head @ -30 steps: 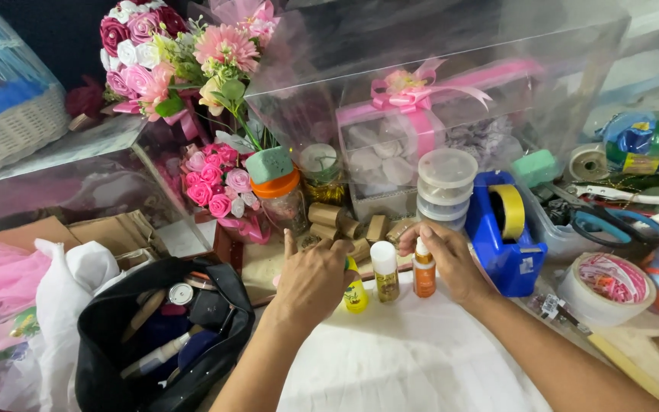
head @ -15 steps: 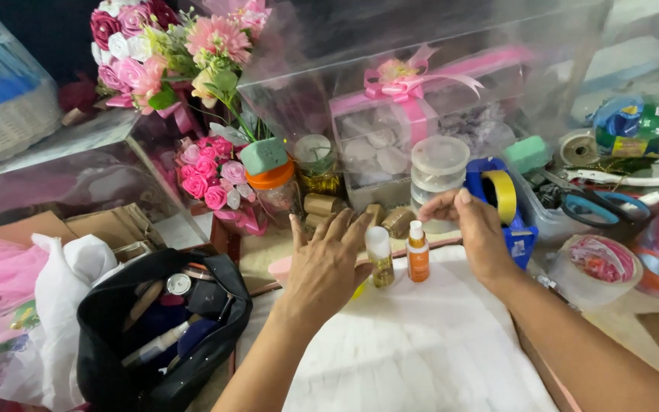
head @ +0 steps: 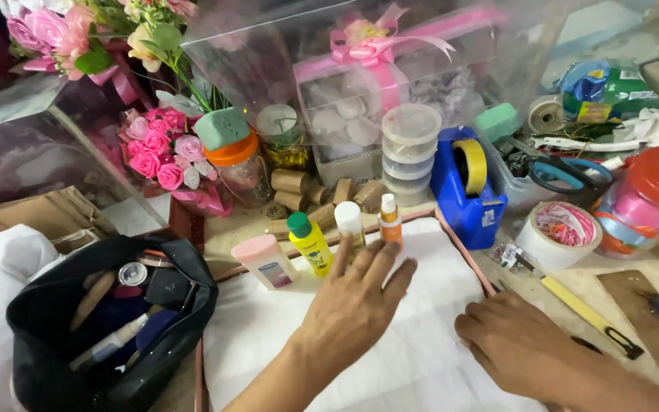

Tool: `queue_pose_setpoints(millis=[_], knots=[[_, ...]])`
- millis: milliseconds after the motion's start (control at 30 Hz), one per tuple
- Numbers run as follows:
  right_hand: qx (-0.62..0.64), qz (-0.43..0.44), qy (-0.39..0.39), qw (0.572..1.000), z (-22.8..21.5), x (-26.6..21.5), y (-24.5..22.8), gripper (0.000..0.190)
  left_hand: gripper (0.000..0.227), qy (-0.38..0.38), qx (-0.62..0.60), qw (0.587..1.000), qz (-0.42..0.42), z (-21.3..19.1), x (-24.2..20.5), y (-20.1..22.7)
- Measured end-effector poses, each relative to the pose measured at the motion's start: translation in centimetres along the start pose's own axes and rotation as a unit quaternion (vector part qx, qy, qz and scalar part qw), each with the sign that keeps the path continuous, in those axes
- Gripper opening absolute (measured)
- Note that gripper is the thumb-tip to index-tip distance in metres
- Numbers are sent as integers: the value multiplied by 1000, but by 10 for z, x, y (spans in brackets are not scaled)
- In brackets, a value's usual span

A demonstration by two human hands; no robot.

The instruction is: The person arranges cosmetic bottles and other small items inside a pink cardboard box and a black makeup bag on a crowded workshop table.

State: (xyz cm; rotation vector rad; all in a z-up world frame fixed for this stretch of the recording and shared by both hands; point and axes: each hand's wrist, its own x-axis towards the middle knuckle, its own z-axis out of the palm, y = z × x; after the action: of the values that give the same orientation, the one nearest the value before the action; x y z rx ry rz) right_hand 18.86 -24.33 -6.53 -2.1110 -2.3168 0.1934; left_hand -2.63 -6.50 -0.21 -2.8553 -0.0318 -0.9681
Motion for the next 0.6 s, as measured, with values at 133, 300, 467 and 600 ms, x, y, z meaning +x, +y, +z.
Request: queue_pose_setpoints(millis=[133, 300, 467, 600], knots=[[-68, -30, 38, 996, 7, -5, -10, 11, 42, -49, -44, 998, 17, 18, -33, 25], [-104, -12, -8, 994, 18, 3, -20, 11, 44, -142, -68, 988, 2, 33, -58, 32], [-101, -11, -46, 994, 24, 8, -23, 21, 41, -176, -102, 979, -12, 41, -60, 30], [-107, -16, -41, 993, 27, 8, -23, 24, 38, -193, -124, 973, -23, 40, -60, 28]])
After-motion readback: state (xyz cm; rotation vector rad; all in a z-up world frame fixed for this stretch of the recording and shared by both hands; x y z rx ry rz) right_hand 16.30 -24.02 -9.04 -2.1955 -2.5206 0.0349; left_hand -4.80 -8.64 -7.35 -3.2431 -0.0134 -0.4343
